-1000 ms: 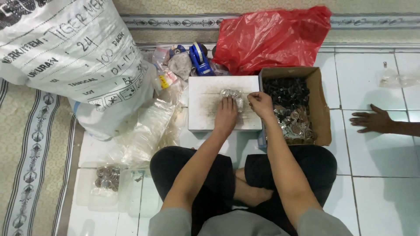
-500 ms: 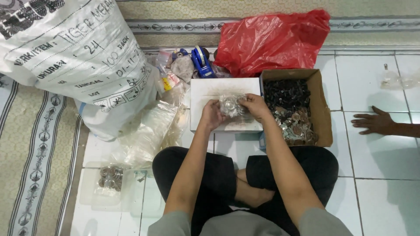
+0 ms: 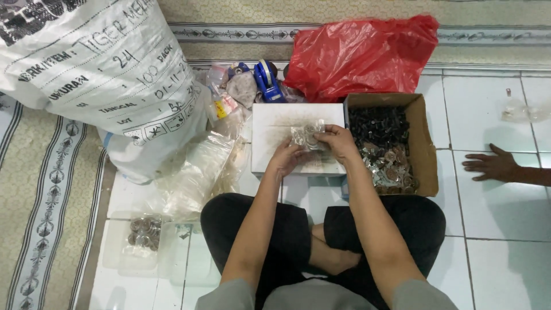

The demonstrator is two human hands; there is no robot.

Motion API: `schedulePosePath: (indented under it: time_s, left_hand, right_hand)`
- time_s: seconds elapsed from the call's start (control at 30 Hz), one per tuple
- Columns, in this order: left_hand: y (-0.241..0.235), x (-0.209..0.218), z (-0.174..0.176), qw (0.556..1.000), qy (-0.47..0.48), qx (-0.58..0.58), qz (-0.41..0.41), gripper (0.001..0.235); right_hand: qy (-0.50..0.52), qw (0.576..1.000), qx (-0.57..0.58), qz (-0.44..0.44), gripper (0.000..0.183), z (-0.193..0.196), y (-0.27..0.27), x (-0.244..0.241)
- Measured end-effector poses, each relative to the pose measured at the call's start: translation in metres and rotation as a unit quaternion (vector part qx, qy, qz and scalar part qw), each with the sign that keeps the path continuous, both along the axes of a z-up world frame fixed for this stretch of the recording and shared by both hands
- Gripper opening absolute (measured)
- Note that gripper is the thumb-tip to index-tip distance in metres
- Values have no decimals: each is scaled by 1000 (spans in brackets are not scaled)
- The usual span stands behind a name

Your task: The person sits on the floor and packs small metal parts into clear plastic bags. They pick parts from a cardboard box, place them into bags, and set the filled bags on a white box. The person repeats this process throughout the clip.

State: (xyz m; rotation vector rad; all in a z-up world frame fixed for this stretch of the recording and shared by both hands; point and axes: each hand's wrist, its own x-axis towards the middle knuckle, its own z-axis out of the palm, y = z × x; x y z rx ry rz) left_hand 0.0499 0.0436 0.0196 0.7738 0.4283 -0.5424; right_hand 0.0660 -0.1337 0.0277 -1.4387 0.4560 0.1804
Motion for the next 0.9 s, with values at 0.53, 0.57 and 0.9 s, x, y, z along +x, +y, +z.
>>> schedulePosePath:
  time_s: [0.53, 0.57, 0.9]
  left_hand:
    - [-4, -23, 5, 611, -358, 703, 69, 74]
    - [-4, -22, -12, 575, -423, 700, -3, 67]
    - [-7, -52, 9, 555, -337, 723, -238, 67]
  right_hand:
    - [-101, 930, -352, -36, 52, -45, -1, -7]
    - [-180, 888, -423, 25, 35, -40, 3, -14]
    - [-232, 727, -617, 193, 37, -21, 19, -69]
